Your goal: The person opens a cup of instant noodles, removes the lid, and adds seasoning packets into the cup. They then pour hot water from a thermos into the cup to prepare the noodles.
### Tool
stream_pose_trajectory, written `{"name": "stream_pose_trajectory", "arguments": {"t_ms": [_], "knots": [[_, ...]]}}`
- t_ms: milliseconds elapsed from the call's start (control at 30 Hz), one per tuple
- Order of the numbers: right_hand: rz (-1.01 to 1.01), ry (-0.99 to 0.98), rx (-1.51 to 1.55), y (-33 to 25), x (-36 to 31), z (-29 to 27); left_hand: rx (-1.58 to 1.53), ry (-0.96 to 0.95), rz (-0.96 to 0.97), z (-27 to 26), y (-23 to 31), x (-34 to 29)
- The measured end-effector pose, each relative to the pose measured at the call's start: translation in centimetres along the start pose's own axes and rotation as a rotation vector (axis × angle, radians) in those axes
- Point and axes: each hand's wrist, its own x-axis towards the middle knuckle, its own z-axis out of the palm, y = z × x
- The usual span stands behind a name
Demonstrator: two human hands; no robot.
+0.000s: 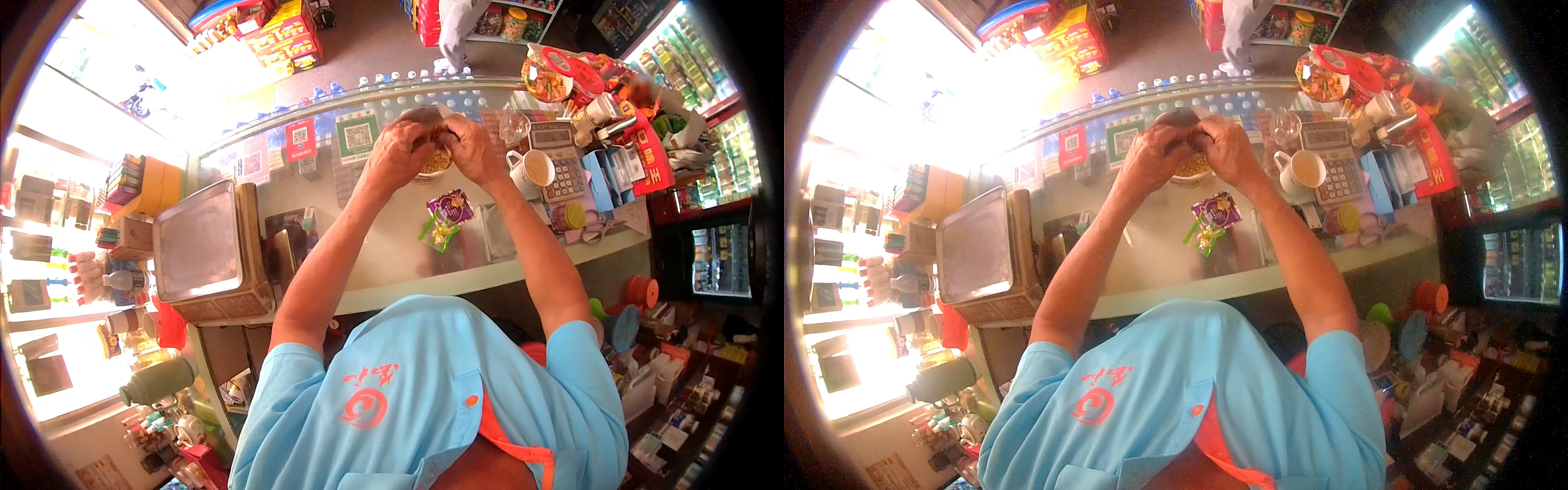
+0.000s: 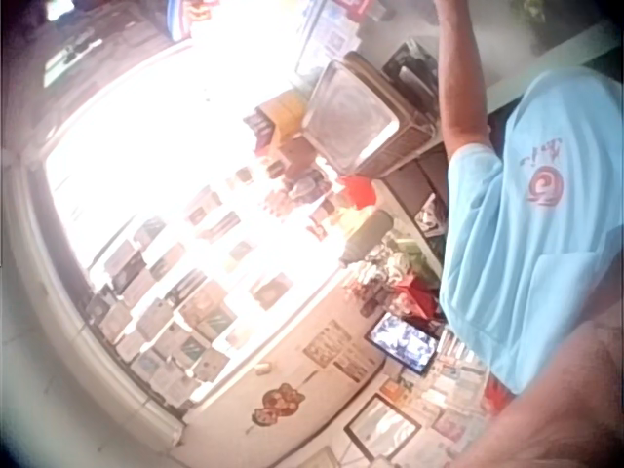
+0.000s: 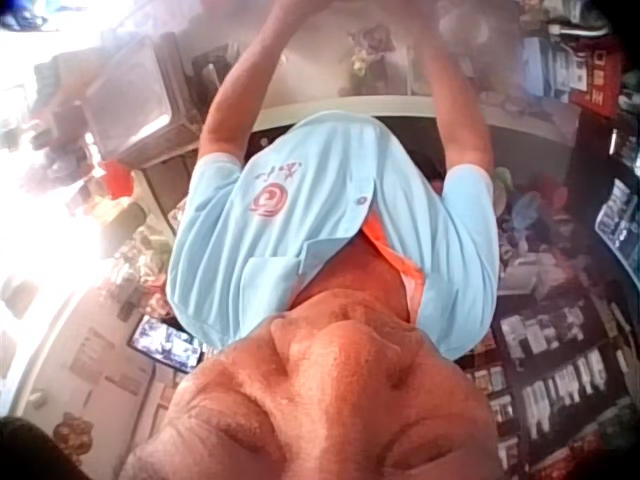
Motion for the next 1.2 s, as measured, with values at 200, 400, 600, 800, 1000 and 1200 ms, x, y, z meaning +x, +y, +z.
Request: {"name": "stream_pose_trajectory", "arguments": {"t_ms": [200, 400, 600, 800, 1000, 1200], "knots": [[0.038, 0.056, 0.036, 0.5, 0.3, 1.2, 0.081, -0.014, -0.010, -0.3, -0.4, 0.3], [0.000, -0.074, 0.029, 0.9, 0.3, 1.0, 0.137, 0.044, 0.025, 0.0, -1.5, 0.0], [-0.164, -0.123, -0.185, 0.4, 1.3, 0.4, 0.139, 0.010, 0.013, -0.2, -1.0, 0.1], [-0.203, -0.146, -0.248, 0.3, 1.7, 0.4, 0.113, -0.036, 0.072, -0.8, -1.4, 0.2], [-0.203, -0.119, -0.248, -0.3, 1.7, 0.1, 0.020, -0.042, -0.007, -1.3, -0.7, 0.6], [-0.178, -0.121, -0.173, -0.4, 1.4, 0.0, 0.012, -0.067, 0.064, -1.1, -1.4, 0.9]]}}
